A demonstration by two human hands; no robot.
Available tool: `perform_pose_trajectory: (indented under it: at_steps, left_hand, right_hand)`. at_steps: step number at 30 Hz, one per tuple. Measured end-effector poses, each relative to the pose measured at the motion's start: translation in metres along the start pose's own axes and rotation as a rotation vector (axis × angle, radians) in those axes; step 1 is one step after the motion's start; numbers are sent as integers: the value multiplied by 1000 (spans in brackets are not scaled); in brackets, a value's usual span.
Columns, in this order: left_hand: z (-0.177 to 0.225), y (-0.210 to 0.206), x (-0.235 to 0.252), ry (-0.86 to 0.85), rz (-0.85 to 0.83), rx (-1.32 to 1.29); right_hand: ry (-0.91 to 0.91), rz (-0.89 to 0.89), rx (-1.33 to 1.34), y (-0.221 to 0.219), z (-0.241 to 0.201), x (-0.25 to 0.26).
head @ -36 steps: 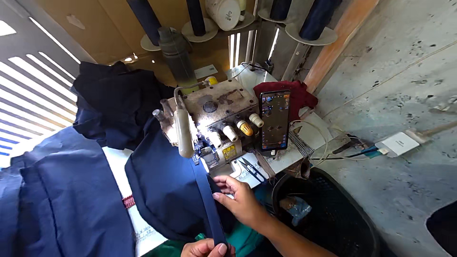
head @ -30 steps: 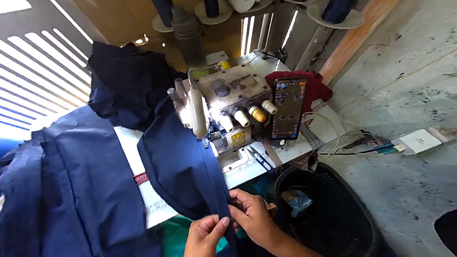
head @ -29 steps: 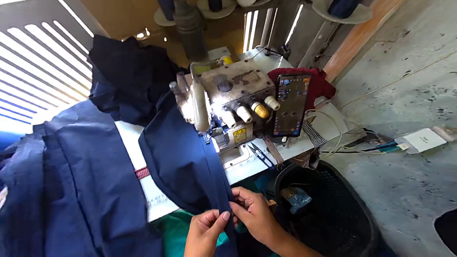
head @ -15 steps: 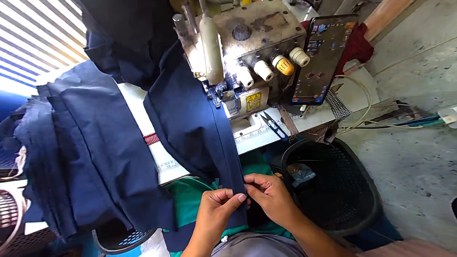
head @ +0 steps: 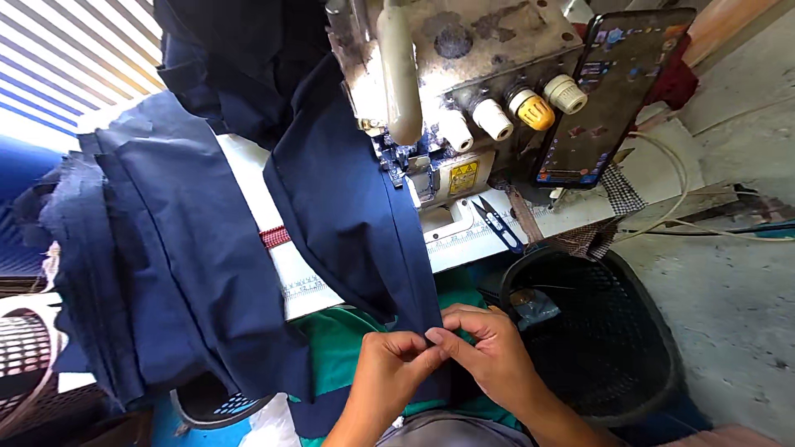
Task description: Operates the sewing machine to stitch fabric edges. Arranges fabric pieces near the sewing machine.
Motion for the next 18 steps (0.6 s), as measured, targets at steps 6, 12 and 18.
perform_pose_trajectory:
  at_steps: [6,12,18]
  left_hand:
    - [101,58,28,-489,237,453]
    - [85,59,78,-529,389,728]
    - [86,68,82,-534,371,706]
  right_hand:
    - [38,-22,10,3,-6,1]
    - [111,-4,73,8,-27,3]
    - [15,4,63,8,7,1]
Point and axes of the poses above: each hand's wrist, its own x-axis towards the middle knuckle, its own y-axis out of the back of the hand, z = x × y, the point moved 6 cm from there along x, towards the middle knuckle, and after that the axes turned 5 degrees about y, right-handed, at the moved point
